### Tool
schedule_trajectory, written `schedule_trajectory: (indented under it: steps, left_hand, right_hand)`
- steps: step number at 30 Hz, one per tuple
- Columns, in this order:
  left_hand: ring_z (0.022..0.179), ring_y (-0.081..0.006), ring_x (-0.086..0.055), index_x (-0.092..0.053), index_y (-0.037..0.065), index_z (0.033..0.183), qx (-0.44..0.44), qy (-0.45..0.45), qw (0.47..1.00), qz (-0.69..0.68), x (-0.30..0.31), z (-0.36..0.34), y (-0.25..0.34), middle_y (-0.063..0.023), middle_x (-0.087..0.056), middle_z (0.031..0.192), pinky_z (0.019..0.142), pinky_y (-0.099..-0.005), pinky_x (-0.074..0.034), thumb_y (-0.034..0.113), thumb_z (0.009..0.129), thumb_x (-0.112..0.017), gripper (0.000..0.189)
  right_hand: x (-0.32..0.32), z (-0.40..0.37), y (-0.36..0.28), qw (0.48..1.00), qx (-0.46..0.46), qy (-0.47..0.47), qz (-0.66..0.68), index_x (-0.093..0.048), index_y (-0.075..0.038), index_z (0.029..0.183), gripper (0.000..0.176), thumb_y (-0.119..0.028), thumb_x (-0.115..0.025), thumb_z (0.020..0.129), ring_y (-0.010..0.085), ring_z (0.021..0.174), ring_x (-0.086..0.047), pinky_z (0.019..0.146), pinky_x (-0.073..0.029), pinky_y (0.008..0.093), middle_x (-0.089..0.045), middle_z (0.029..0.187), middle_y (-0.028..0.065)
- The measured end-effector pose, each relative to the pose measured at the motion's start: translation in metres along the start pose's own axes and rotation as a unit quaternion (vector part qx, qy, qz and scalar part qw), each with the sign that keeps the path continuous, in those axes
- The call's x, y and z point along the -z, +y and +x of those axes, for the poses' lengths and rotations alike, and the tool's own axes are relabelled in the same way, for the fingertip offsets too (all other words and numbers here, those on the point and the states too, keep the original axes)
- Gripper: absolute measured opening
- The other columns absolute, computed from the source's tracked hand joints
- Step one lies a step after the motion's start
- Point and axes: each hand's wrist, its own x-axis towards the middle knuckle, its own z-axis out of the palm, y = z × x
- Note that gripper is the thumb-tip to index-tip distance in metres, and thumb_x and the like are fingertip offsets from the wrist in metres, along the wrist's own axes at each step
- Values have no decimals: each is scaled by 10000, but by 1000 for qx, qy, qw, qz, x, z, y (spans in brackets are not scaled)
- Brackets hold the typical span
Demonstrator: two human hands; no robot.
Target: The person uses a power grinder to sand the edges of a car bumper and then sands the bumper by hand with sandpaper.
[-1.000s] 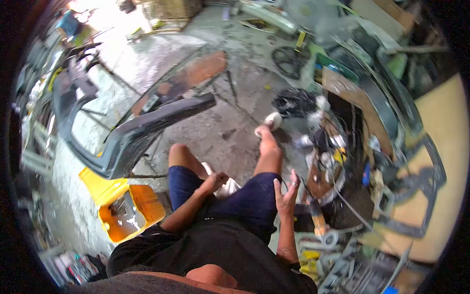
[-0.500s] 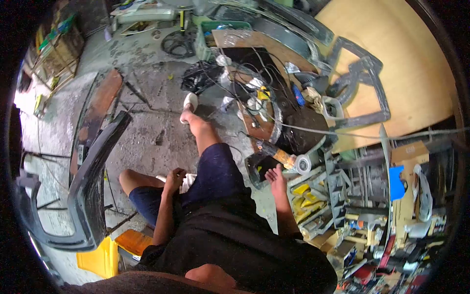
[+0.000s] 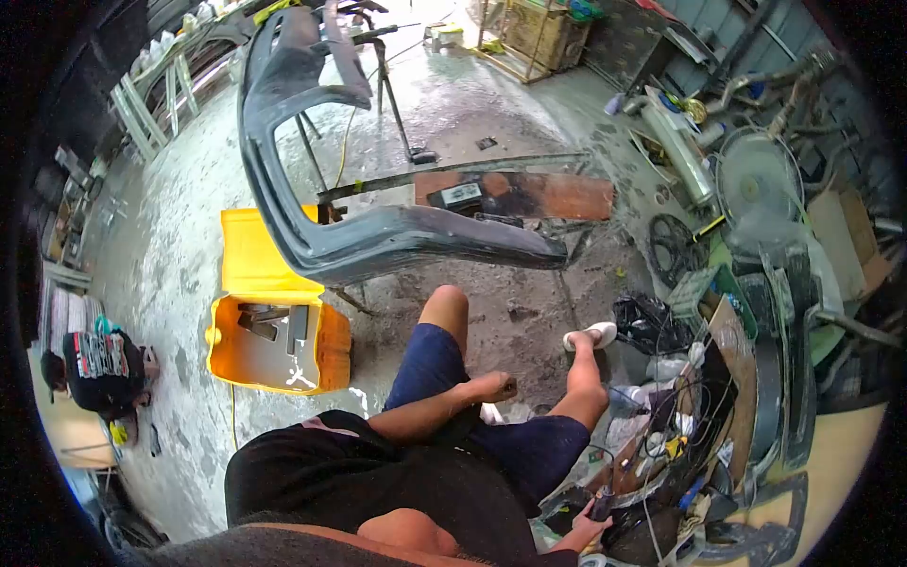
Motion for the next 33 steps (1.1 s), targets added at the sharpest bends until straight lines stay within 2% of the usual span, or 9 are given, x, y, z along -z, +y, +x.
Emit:
schedule_trajectory:
  steps: [6,7,8,12,18,21,25,31,33]
  left_hand:
    - [940,-462,-709,-734,-1,1079,-40,-30,999,13,2,3,-6,-267,-737,996,799,-530,-551,279,936,-664,321]
    - [943,-459,-710,-734,-3,1078,-33,-37,998,29,-2,6,-8,-265,-738,995,803,-532,-552,278,936,-661,323]
    - [946,-457,-712,-734,-5,1078,-26,-44,998,47,-5,8,-8,-264,-739,994,807,-535,-552,278,936,-658,326]
    - [931,-459,-711,-738,-7,1055,-19,-57,996,65,-15,13,-12,-260,-740,992,805,-545,-549,284,931,-659,326]
    - [948,-403,-725,-744,-5,1080,-92,-23,993,74,-4,15,22,-279,-733,1054,824,-475,-566,276,980,-662,310]
    - [1024,-345,-716,-708,-14,1200,-313,58,926,-204,-8,24,81,-229,-736,1087,890,-437,-552,317,1042,-654,371]
    - [1128,-272,-673,-566,-4,1437,-309,-65,937,-149,76,-27,246,-164,-634,1358,943,-376,-540,414,1043,-675,585]
    - [1204,-270,-649,-542,1,1465,-419,55,888,-181,99,-24,313,-151,-601,1418,1011,-371,-512,423,976,-752,679]
    - [1253,-271,-629,-541,-12,1468,-268,-54,941,-199,127,-38,309,-145,-621,1433,1072,-389,-484,318,929,-802,683]
  right_hand:
    - [67,-32,33,954,148,-259,27,-567,-58,1432,581,-450,-644,1010,364,1262,-632,1086,-571,459,-616,1419,183]
    - [81,-31,42,839,433,-270,-188,-532,-67,1464,586,-457,-617,1034,362,1257,-630,1062,-566,449,-599,1437,179]
    - [89,-29,43,608,657,-241,-376,-497,-76,1495,592,-464,-589,1058,360,1253,-629,1038,-561,439,-583,1455,175]
    - [86,-86,41,787,484,-257,-284,-509,-71,1470,612,-453,-644,1012,346,1224,-635,1018,-557,432,-595,1411,164]
    - [3,-176,-10,785,394,-365,-309,-528,-62,1433,646,-437,-726,944,323,1181,-644,989,-552,422,-613,1345,147]
    - [-63,-249,-39,724,378,-464,-342,-538,-58,1414,666,-428,-767,910,312,1160,-648,975,-549,417,-622,1312,139]
    - [-151,-331,-57,605,348,-600,-391,-551,-53,1390,694,-417,-822,865,298,1132,-654,956,-546,410,-634,1268,128]
    - [-275,-387,-13,418,295,-712,-480,-577,3,1360,855,-449,-916,719,297,1024,-672,922,-552,410,-659,1183,111]
    - [-307,-424,18,216,402,-744,-488,-577,40,1348,879,-393,-934,671,272,1053,-674,936,-550,407,-672,1192,127]
